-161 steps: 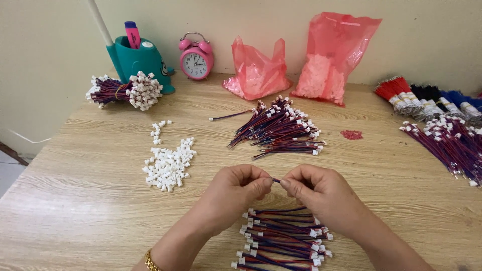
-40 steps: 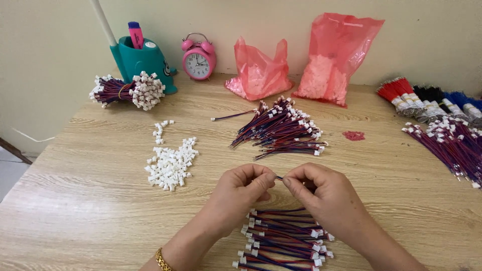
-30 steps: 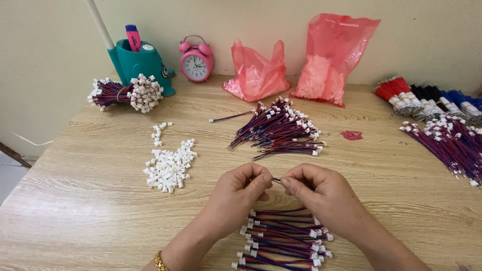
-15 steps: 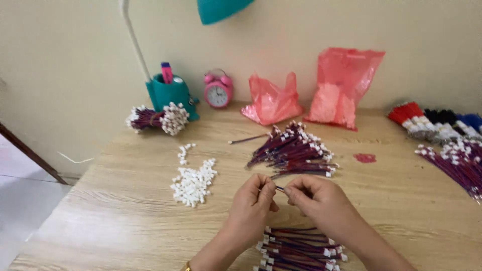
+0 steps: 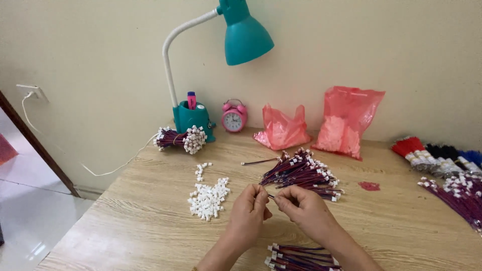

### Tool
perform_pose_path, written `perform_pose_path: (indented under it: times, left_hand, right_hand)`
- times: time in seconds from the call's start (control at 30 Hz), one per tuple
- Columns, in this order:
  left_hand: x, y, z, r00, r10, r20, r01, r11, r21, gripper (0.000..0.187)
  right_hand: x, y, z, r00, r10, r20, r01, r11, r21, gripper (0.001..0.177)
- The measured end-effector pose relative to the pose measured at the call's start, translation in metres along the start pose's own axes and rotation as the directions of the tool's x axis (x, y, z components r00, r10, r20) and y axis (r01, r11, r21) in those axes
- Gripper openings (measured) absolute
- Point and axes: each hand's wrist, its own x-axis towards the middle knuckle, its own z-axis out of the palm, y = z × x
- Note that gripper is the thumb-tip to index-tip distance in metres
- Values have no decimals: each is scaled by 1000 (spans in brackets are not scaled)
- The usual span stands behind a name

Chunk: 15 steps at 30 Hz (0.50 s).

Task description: Assembling small electronic wire connectors by manually attaching plastic housings to wire bundles.

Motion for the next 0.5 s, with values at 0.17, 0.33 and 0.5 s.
perform_pose_path:
  times: [0.17, 0.33, 0.5]
  left_hand:
    - [-1, -8, 1, 999, -33, 9, 34, 986, -165, 20]
    - [-7, -5, -3, 993, -121, 11, 121, 968, -219, 17]
    - [-7, -12, -2, 992, -111, 53, 120, 967, -225, 20]
  right_hand:
    - [2, 17, 4, 999, 35, 23, -37, 996, 86, 13]
    - [-4, 11, 3, 994, 112, 1, -112, 994, -19, 14]
    - [-4, 13, 0, 990, 135, 42, -139, 985, 105, 18]
